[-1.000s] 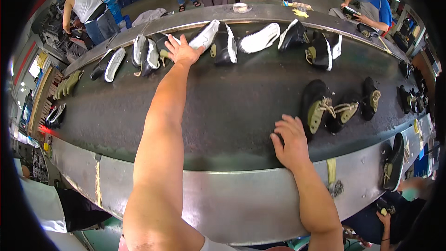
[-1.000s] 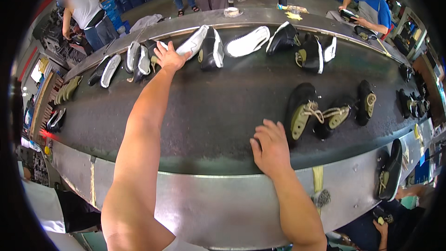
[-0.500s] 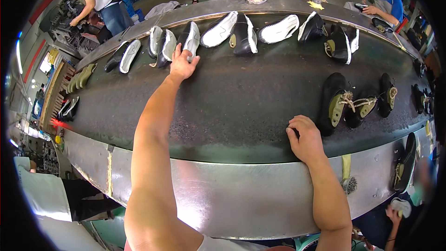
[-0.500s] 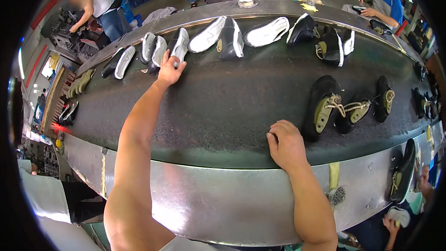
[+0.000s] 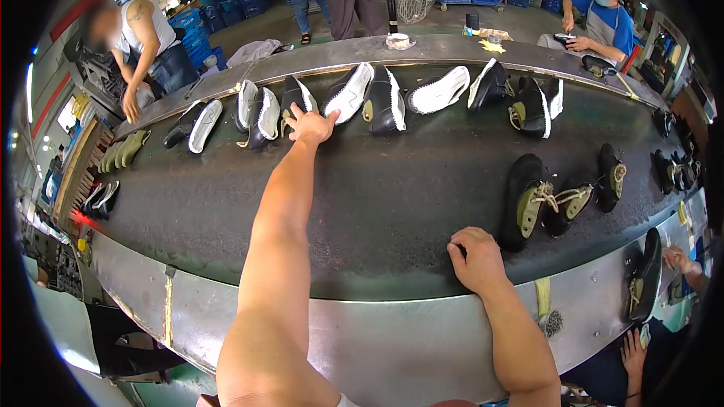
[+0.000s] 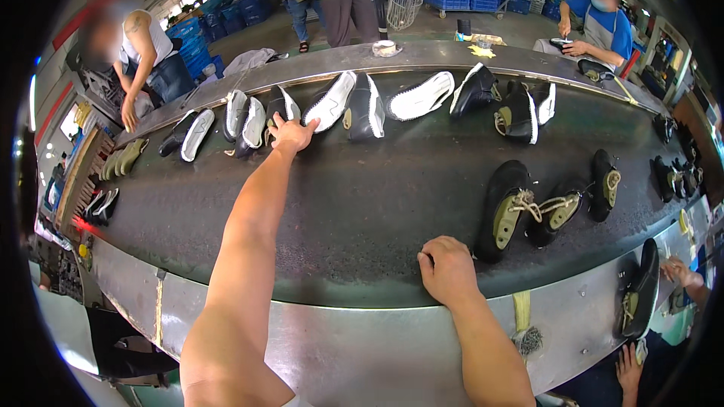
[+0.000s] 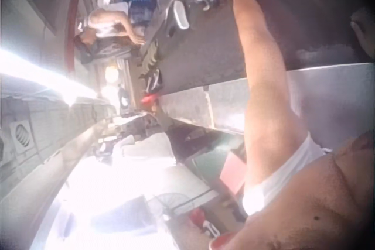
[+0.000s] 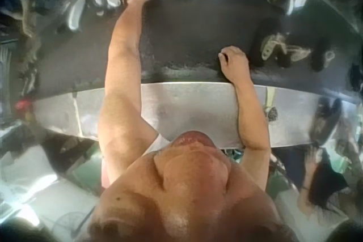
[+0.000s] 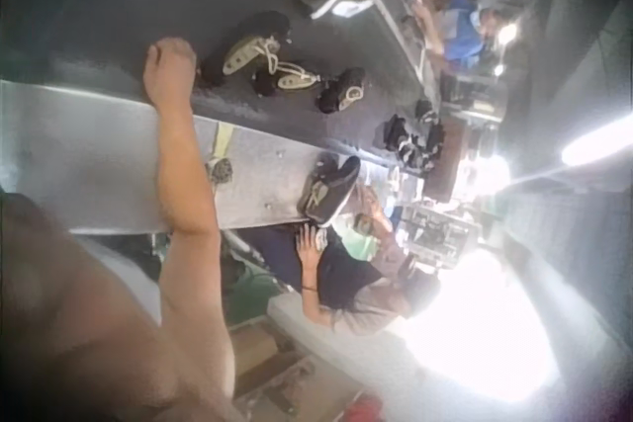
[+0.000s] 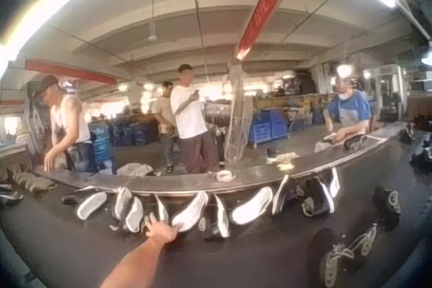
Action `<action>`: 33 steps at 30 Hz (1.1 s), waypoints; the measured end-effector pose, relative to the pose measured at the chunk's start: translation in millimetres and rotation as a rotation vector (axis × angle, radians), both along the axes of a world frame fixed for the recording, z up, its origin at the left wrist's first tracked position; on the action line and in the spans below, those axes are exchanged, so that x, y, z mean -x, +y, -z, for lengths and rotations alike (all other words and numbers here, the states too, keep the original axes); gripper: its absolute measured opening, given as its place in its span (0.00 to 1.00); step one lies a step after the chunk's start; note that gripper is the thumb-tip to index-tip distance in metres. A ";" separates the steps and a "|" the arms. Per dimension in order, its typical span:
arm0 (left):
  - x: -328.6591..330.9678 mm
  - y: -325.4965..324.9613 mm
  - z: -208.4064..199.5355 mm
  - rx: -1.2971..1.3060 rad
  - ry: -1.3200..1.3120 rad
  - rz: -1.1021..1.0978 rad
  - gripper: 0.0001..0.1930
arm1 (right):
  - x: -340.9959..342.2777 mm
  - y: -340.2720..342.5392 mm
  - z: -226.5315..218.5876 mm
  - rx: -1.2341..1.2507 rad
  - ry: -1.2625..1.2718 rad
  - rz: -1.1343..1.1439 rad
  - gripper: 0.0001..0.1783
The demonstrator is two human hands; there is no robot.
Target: Pulling and securing shoe upper material onto a last using a manual pincer tool.
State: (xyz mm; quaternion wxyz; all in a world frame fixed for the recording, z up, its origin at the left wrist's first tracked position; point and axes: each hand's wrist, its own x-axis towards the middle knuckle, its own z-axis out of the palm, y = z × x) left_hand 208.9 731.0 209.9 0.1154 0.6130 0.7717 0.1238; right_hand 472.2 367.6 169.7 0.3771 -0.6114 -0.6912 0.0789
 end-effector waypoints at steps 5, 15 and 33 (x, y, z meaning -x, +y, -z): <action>38.8 -81.8 2.2 -0.055 0.070 0.187 0.41 | -4.3 0.4 9.2 0.009 0.002 0.030 0.05; 240.4 -388.6 -91.2 -0.028 -0.219 0.403 0.32 | 3.1 0.3 10.9 -0.218 -0.079 0.067 0.06; 194.3 -452.4 -93.4 0.306 0.149 0.478 0.47 | 143.1 -496.7 47.0 0.310 -0.233 -0.369 0.14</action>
